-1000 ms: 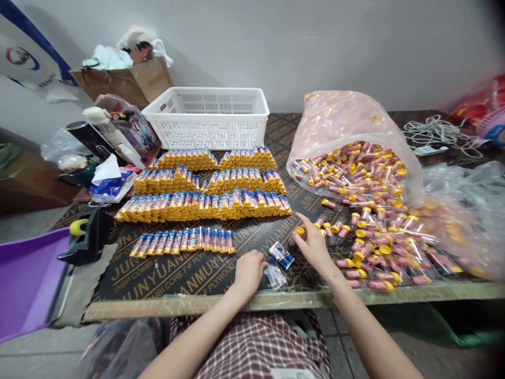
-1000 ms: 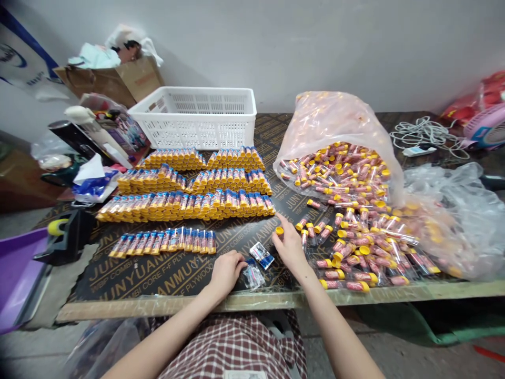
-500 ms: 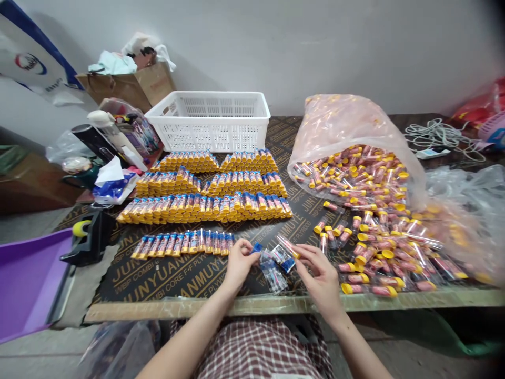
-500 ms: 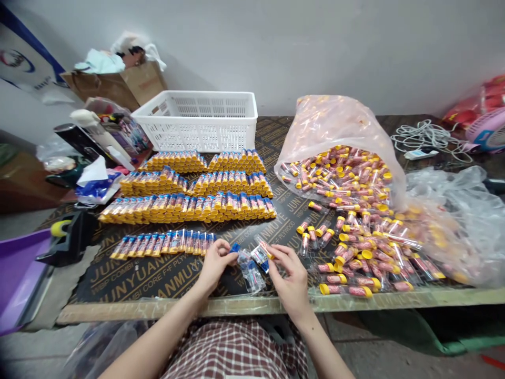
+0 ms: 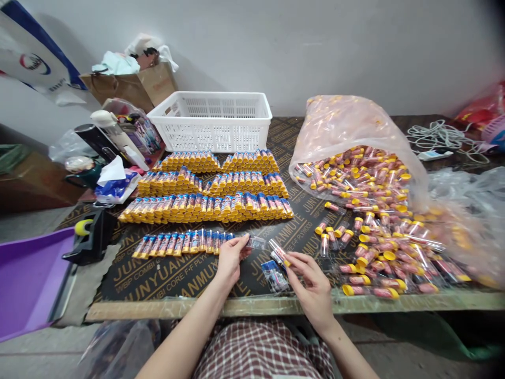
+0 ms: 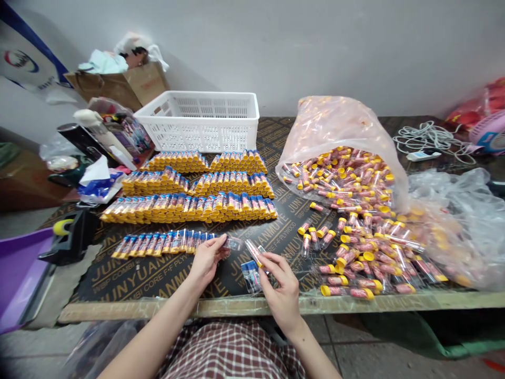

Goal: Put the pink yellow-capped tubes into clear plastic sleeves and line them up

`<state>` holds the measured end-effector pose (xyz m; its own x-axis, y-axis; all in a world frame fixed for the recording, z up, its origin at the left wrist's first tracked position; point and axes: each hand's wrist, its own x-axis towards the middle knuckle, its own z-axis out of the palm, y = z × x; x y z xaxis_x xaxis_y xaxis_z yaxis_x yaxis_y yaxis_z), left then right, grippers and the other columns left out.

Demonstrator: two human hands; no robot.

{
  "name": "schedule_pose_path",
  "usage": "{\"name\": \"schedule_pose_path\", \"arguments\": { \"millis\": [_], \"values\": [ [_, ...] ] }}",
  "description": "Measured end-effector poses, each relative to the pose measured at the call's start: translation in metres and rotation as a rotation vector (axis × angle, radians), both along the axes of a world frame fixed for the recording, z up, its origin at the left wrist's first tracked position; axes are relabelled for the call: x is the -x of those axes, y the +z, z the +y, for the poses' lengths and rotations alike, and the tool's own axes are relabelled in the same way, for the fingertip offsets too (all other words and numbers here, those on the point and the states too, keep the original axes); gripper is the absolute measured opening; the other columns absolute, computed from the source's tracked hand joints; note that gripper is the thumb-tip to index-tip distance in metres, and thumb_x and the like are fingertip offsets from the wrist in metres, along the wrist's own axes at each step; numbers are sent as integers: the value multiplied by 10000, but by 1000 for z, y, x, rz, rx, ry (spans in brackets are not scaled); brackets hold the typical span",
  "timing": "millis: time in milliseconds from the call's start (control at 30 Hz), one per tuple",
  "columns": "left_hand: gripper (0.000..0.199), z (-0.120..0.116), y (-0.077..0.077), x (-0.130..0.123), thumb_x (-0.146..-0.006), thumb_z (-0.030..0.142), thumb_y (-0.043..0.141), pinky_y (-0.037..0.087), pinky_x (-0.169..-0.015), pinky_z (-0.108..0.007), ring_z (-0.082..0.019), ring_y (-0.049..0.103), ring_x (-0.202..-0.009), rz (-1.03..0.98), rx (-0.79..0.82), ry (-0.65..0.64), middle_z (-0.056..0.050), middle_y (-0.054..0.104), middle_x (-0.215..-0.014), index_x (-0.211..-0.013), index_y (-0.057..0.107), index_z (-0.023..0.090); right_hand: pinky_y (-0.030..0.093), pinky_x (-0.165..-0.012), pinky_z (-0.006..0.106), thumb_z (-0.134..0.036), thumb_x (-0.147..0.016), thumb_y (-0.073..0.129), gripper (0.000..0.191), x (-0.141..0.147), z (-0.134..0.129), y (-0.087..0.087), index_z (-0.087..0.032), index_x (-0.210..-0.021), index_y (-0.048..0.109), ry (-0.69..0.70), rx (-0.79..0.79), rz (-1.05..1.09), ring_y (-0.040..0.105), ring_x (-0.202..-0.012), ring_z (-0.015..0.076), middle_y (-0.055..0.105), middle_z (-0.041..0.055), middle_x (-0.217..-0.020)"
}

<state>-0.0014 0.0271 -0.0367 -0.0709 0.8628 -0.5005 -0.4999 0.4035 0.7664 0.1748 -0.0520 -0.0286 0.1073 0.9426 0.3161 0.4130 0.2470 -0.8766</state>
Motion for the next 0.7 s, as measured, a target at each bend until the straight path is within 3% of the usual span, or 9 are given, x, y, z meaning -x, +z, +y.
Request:
{"name": "schedule_pose_path", "arguments": {
  "millis": [167, 333, 533, 600, 700],
  "values": [
    [341, 0, -2, 1, -475, 384, 818, 443, -537, -201, -82, 551, -511, 37, -21, 10, -1, 633, -568, -612, 654, 118, 480, -888, 393, -182, -843, 532, 284, 3, 0, 3, -290, -1080, 645, 13, -43, -49, 575, -1006, 213, 595, 66, -1071],
    [339, -3, -2, -2, -547, 419, 774, 451, -565, -209, -90, 552, -561, 110, -89, 17, 3, 628, -618, -644, 641, 122, 488, -885, 373, -170, -851, 506, 314, 8, 0, 5, -298, -1107, 635, 126, -18, -89, 585, -1001, 204, 599, 61, -1074],
    [463, -13, 14, -9, -506, 310, 822, 495, -614, -240, -108, 603, -612, -44, -92, -182, 8, 656, -703, -875, 586, 158, 524, -826, 347, -129, -848, 451, 386, 8, 4, -5, -302, -1165, 586, 178, 8, -68, 599, -953, 190, 576, 60, -1057],
    [530, -17, 18, -10, -482, 286, 837, 495, -614, -240, -112, 615, -614, -61, -73, -263, -10, 673, -731, -927, 582, 154, 523, -839, 365, -113, -801, 493, 501, 7, 7, -10, -304, -1263, 491, 176, -8, -93, 582, -968, 199, 539, 68, -1082],
    [468, -21, 19, -12, -497, 304, 833, 479, -589, -219, -113, 617, -605, -59, -55, -421, -51, 683, -740, -869, 629, 106, 469, -936, 439, -87, -709, 544, 731, 5, 12, -12, -300, -1371, 320, 195, -51, -133, 493, -1132, 249, 409, 96, -1287]
  ]
}}
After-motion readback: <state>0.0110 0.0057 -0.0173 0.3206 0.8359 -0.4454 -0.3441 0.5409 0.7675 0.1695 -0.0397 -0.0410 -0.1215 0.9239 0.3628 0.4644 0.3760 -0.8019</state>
